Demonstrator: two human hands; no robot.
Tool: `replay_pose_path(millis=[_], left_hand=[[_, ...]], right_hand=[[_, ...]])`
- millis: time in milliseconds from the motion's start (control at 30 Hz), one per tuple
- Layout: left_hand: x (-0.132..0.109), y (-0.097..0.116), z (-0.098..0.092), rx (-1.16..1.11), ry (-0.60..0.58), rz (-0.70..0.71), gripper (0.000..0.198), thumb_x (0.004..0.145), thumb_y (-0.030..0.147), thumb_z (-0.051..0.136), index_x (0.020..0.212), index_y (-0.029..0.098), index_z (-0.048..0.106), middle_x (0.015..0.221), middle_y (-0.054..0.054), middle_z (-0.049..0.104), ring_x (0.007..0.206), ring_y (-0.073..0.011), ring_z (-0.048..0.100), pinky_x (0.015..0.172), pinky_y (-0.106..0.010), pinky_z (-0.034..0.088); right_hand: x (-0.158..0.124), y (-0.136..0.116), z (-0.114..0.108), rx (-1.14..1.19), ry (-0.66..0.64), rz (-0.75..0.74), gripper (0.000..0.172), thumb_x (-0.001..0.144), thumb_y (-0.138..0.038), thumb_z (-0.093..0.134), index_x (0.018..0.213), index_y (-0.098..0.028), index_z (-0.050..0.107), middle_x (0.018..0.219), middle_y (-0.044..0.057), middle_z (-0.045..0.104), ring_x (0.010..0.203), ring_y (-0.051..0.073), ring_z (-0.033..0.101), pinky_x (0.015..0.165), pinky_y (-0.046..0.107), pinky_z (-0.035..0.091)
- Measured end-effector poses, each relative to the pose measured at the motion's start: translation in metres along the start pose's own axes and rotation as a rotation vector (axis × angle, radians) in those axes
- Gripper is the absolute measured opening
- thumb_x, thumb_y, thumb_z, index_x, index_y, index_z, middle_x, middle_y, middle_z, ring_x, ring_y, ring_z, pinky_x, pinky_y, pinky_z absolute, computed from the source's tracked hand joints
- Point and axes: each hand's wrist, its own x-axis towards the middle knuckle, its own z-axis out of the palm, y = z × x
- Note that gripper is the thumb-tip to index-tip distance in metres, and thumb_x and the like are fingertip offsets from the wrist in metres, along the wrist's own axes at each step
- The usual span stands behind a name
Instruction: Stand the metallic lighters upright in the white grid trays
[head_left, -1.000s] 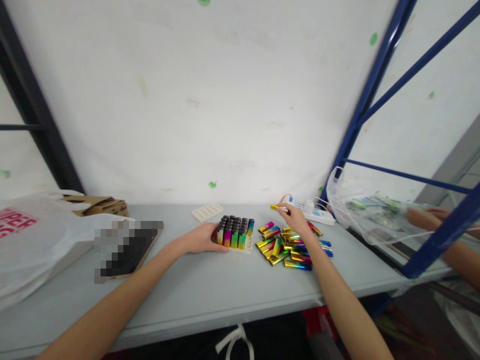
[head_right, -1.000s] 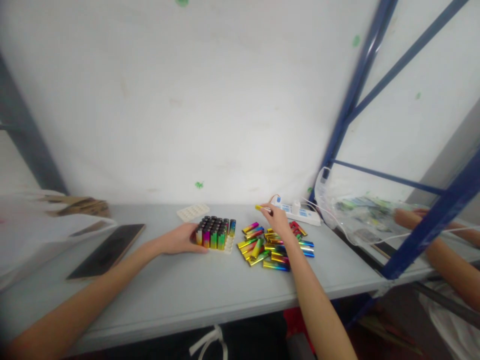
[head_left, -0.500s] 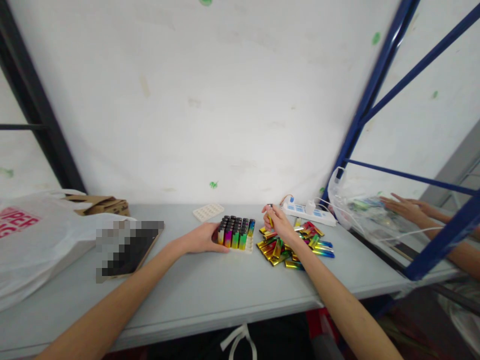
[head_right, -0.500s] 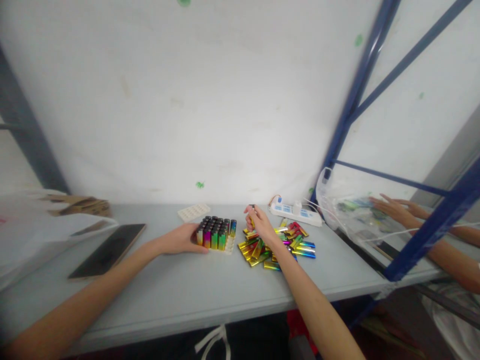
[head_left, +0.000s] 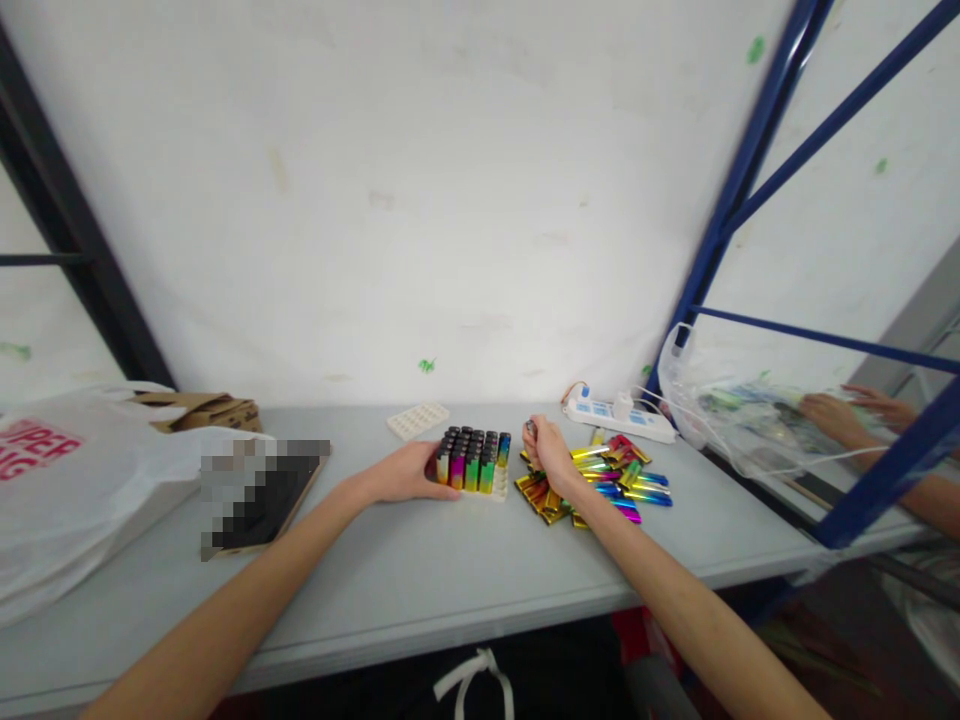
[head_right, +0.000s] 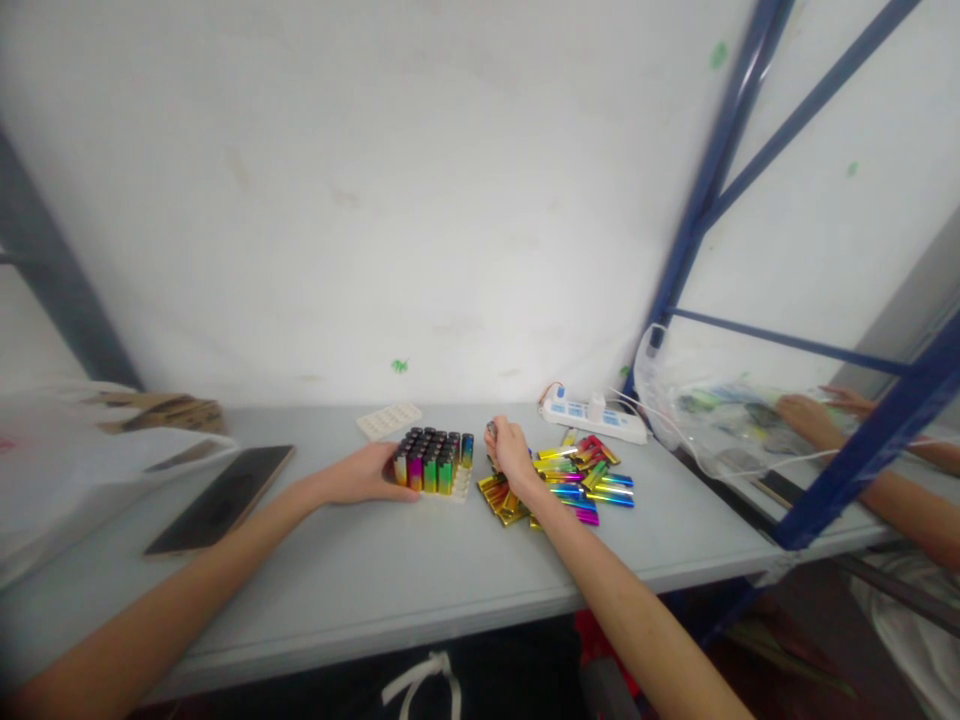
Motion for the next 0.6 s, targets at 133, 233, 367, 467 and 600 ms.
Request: replay_pose_path(millis=[133,233,367,467,600], left_hand=[[-0.001,0.004,-0.001,0.020,-0.015,-0.027,0.069,0.068,0.070,0.076,0.109,0.016,0.065,0.101,-0.006,0.070,0.088,-0.0241,0.063,0.074,-0.030,0.048],[-0.001,0.005,-0.002,-0.002,-0.019,-0.005,0.066,0.069,0.066,0.078,0.112,0.016,0.065,0.107,-0.006,0.071,0.094,-0.0250,0.064,0.079,-0.030,0.050],[-0.001,0.005,-0.002,0.009,-0.016,-0.009,0.065,0.070,0.064,0.078,0.111,0.015,0.065,0.107,-0.006,0.071,0.095,-0.0258,0.065,0.081,-0.031,0.050],[-0.001,0.005,-0.002,0.027,-0.018,-0.014,0.065,0.070,0.064,0.078,0.111,0.015,0.064,0.107,-0.007,0.071,0.095,-0.0258,0.065,0.082,-0.032,0.051],[-0.001,0.008,-0.003,0.007,-0.020,-0.008,0.066,0.070,0.064,0.079,0.114,0.016,0.064,0.110,-0.006,0.072,0.096,-0.0255,0.066,0.082,-0.031,0.051]], right_hand=[[0.000,-0.002,0.000,0.002,-0.042,0.034,0.052,0.093,-0.057,0.040,0.055,-0.022,0.032,0.044,-0.007,0.023,0.038,0.006,0.017,0.038,0.020,0.012],[0.000,0.000,-0.001,-0.013,-0.028,0.010,0.048,0.093,-0.050,0.038,0.054,-0.023,0.031,0.044,-0.007,0.024,0.038,0.007,0.017,0.037,0.021,0.013],[0.002,0.000,-0.005,-0.040,-0.004,-0.033,0.050,0.094,-0.055,0.040,0.056,-0.022,0.036,0.046,-0.007,0.025,0.039,0.007,0.019,0.038,0.021,0.015],[0.003,-0.004,-0.010,-0.023,-0.066,-0.071,0.057,0.093,-0.071,0.041,0.074,-0.019,0.055,0.052,-0.008,0.027,0.041,0.007,0.021,0.039,0.021,0.017],[-0.001,-0.012,-0.013,-0.067,-0.174,-0.231,0.056,0.091,-0.072,0.048,0.106,-0.020,0.061,0.067,-0.004,0.045,0.052,0.011,0.041,0.046,0.021,0.035]])
